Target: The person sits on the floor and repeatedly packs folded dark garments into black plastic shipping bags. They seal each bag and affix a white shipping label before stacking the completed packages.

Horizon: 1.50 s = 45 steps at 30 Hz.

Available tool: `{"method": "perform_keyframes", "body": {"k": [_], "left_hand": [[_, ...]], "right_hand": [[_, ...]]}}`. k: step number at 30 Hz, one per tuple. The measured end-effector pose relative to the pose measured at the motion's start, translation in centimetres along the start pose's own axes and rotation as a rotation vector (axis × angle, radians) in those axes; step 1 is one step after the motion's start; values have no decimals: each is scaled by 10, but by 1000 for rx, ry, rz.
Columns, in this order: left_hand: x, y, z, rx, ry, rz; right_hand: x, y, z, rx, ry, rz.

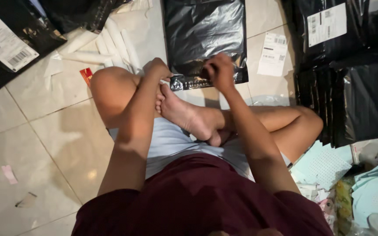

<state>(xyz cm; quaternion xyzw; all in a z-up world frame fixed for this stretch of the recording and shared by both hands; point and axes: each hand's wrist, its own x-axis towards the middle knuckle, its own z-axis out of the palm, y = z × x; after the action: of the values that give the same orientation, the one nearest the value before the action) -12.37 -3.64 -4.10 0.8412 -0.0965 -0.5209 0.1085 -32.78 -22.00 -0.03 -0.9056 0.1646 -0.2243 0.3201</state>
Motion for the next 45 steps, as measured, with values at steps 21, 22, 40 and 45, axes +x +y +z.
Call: {"method": "perform_keyframes", "body": {"k": [21,22,40,45], "left_hand": [[-10,6,7,229,85,40],[-6,5,9,231,104,49],[-15,3,3,198,70,80],[-12,-3,7,172,106,133]], "right_hand": [[4,-65,65,35,-396,-195],[4,-64,66,34,-397,-205],[-6,-56,62,62,-393,-128],[-7,-52,66,84,-396,-131]]}}
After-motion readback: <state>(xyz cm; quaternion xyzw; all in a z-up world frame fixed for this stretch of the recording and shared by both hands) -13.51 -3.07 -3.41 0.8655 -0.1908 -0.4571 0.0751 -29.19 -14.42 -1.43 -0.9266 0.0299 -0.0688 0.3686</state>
